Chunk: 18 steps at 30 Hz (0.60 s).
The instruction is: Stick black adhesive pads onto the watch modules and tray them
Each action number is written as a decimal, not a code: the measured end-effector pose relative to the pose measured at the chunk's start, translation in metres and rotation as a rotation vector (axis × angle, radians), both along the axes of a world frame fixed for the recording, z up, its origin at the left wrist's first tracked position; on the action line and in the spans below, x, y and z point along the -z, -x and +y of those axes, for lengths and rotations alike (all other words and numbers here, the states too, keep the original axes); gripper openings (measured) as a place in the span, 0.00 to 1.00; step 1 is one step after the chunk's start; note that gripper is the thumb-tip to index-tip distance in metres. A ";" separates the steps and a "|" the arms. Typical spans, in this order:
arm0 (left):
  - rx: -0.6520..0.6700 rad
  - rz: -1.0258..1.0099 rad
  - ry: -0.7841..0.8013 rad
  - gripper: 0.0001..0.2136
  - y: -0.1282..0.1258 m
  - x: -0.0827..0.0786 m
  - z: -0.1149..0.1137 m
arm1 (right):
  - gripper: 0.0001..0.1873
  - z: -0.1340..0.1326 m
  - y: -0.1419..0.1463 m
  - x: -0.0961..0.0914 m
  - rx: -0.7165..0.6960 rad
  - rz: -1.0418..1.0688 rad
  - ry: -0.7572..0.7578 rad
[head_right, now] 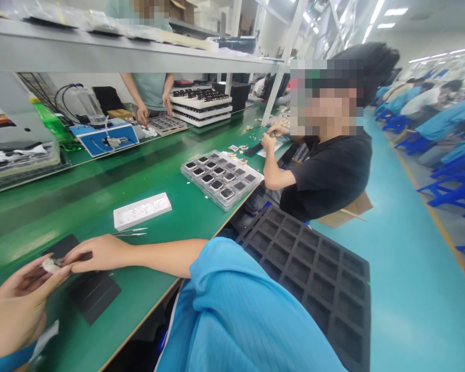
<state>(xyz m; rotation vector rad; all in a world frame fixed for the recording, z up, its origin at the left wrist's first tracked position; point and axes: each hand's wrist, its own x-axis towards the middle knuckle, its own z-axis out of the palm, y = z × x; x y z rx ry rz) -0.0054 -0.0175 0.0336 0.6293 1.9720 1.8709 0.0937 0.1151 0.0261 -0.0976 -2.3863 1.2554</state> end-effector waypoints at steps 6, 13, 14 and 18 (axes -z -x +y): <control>0.023 -0.121 -0.056 0.34 0.000 -0.002 0.000 | 0.06 0.001 0.003 0.001 -0.008 -0.031 0.016; 0.039 -0.136 -0.044 0.33 0.005 0.003 0.001 | 0.07 0.003 0.005 0.002 -0.006 -0.040 0.005; 0.043 -0.138 -0.043 0.33 0.005 0.003 0.000 | 0.06 0.004 0.005 0.003 -0.004 -0.037 0.012; 0.075 -0.112 -0.032 0.31 0.007 0.006 0.000 | 0.05 0.006 0.007 0.005 0.007 -0.019 0.053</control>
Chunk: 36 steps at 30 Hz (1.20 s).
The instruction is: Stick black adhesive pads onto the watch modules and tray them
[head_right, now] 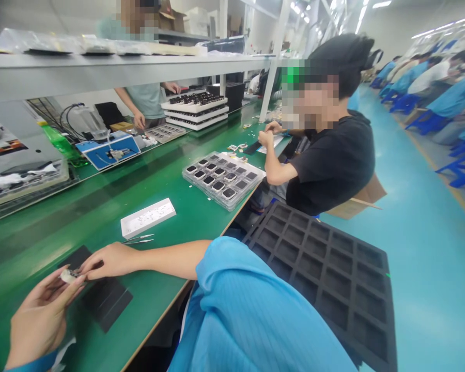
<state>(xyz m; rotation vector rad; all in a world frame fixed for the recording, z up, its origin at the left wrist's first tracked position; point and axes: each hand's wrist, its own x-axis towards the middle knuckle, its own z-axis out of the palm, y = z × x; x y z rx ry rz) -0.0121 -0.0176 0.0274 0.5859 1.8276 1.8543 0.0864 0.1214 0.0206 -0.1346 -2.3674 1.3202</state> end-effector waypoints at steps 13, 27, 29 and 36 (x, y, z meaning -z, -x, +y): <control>0.003 0.027 -0.002 0.30 -0.002 0.003 0.002 | 0.06 -0.004 -0.001 0.007 0.062 -0.017 0.139; 0.023 -0.005 0.007 0.31 -0.004 0.000 0.000 | 0.07 0.000 0.001 0.007 0.035 -0.038 0.083; 0.020 -0.012 0.010 0.32 -0.003 -0.001 0.000 | 0.07 0.001 0.001 0.007 0.016 -0.047 0.064; 0.007 -0.080 -0.008 0.33 -0.006 -0.006 0.001 | 0.08 0.005 0.001 0.005 -0.015 -0.064 0.052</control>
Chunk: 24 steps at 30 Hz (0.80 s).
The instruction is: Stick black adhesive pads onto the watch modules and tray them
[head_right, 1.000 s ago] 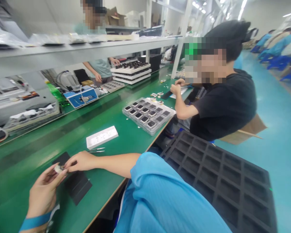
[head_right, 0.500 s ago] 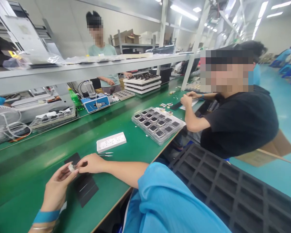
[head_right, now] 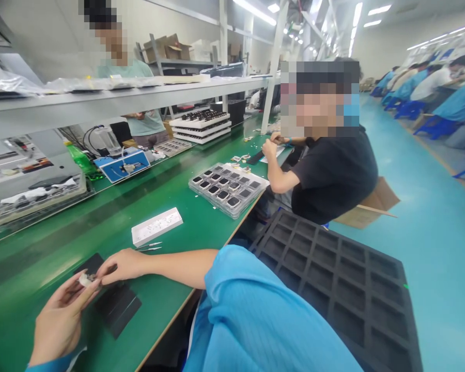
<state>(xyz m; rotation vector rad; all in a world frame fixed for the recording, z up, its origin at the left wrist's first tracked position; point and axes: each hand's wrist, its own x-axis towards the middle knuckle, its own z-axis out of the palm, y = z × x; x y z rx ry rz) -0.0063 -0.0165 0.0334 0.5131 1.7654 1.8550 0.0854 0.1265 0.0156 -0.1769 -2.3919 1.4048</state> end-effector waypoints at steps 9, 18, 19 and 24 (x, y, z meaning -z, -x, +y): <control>-0.011 -0.014 0.000 0.33 -0.004 -0.004 0.001 | 0.04 -0.001 -0.001 -0.005 0.006 -0.047 0.042; 0.002 -0.023 -0.023 0.30 -0.006 -0.003 0.001 | 0.03 -0.011 -0.007 -0.014 0.039 0.025 -0.095; 0.005 -0.023 -0.029 0.30 -0.006 -0.003 0.001 | 0.03 -0.011 -0.008 -0.015 0.050 0.031 -0.103; 0.018 -0.029 -0.041 0.29 -0.004 -0.002 0.001 | 0.03 -0.012 -0.010 -0.016 0.082 0.069 -0.146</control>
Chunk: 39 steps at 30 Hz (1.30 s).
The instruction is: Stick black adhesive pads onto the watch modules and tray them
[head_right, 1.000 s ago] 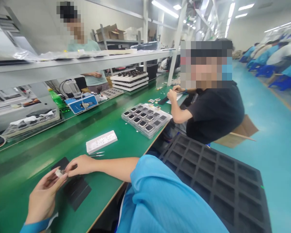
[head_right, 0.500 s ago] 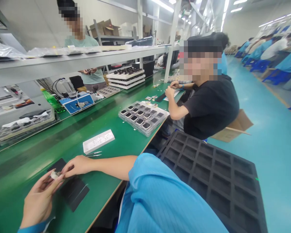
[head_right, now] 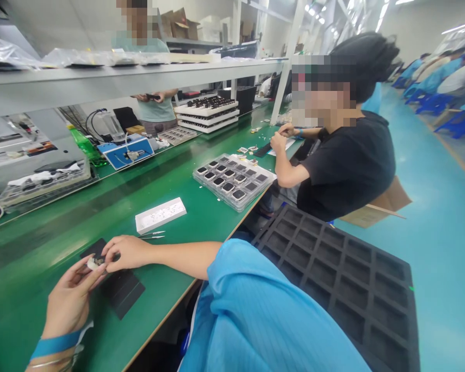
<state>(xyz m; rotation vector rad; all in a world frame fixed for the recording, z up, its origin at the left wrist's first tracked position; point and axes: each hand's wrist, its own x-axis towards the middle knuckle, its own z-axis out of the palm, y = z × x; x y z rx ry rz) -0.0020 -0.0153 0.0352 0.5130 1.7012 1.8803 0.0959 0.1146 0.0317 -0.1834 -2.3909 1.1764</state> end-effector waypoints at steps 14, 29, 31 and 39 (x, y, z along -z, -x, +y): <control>-0.005 -0.021 -0.013 0.26 -0.002 -0.008 0.000 | 0.02 0.034 -0.006 -0.015 0.239 -0.015 -0.198; -0.020 -0.020 0.031 0.23 -0.004 -0.010 -0.001 | 0.08 0.076 -0.035 -0.043 0.655 -0.546 -0.308; -0.022 -0.019 0.040 0.23 -0.004 -0.010 -0.001 | 0.07 0.078 -0.034 -0.043 0.643 -0.567 -0.294; -0.012 -0.024 0.029 0.24 -0.004 -0.010 -0.001 | 0.14 0.064 -0.049 -0.056 0.796 -0.261 -0.333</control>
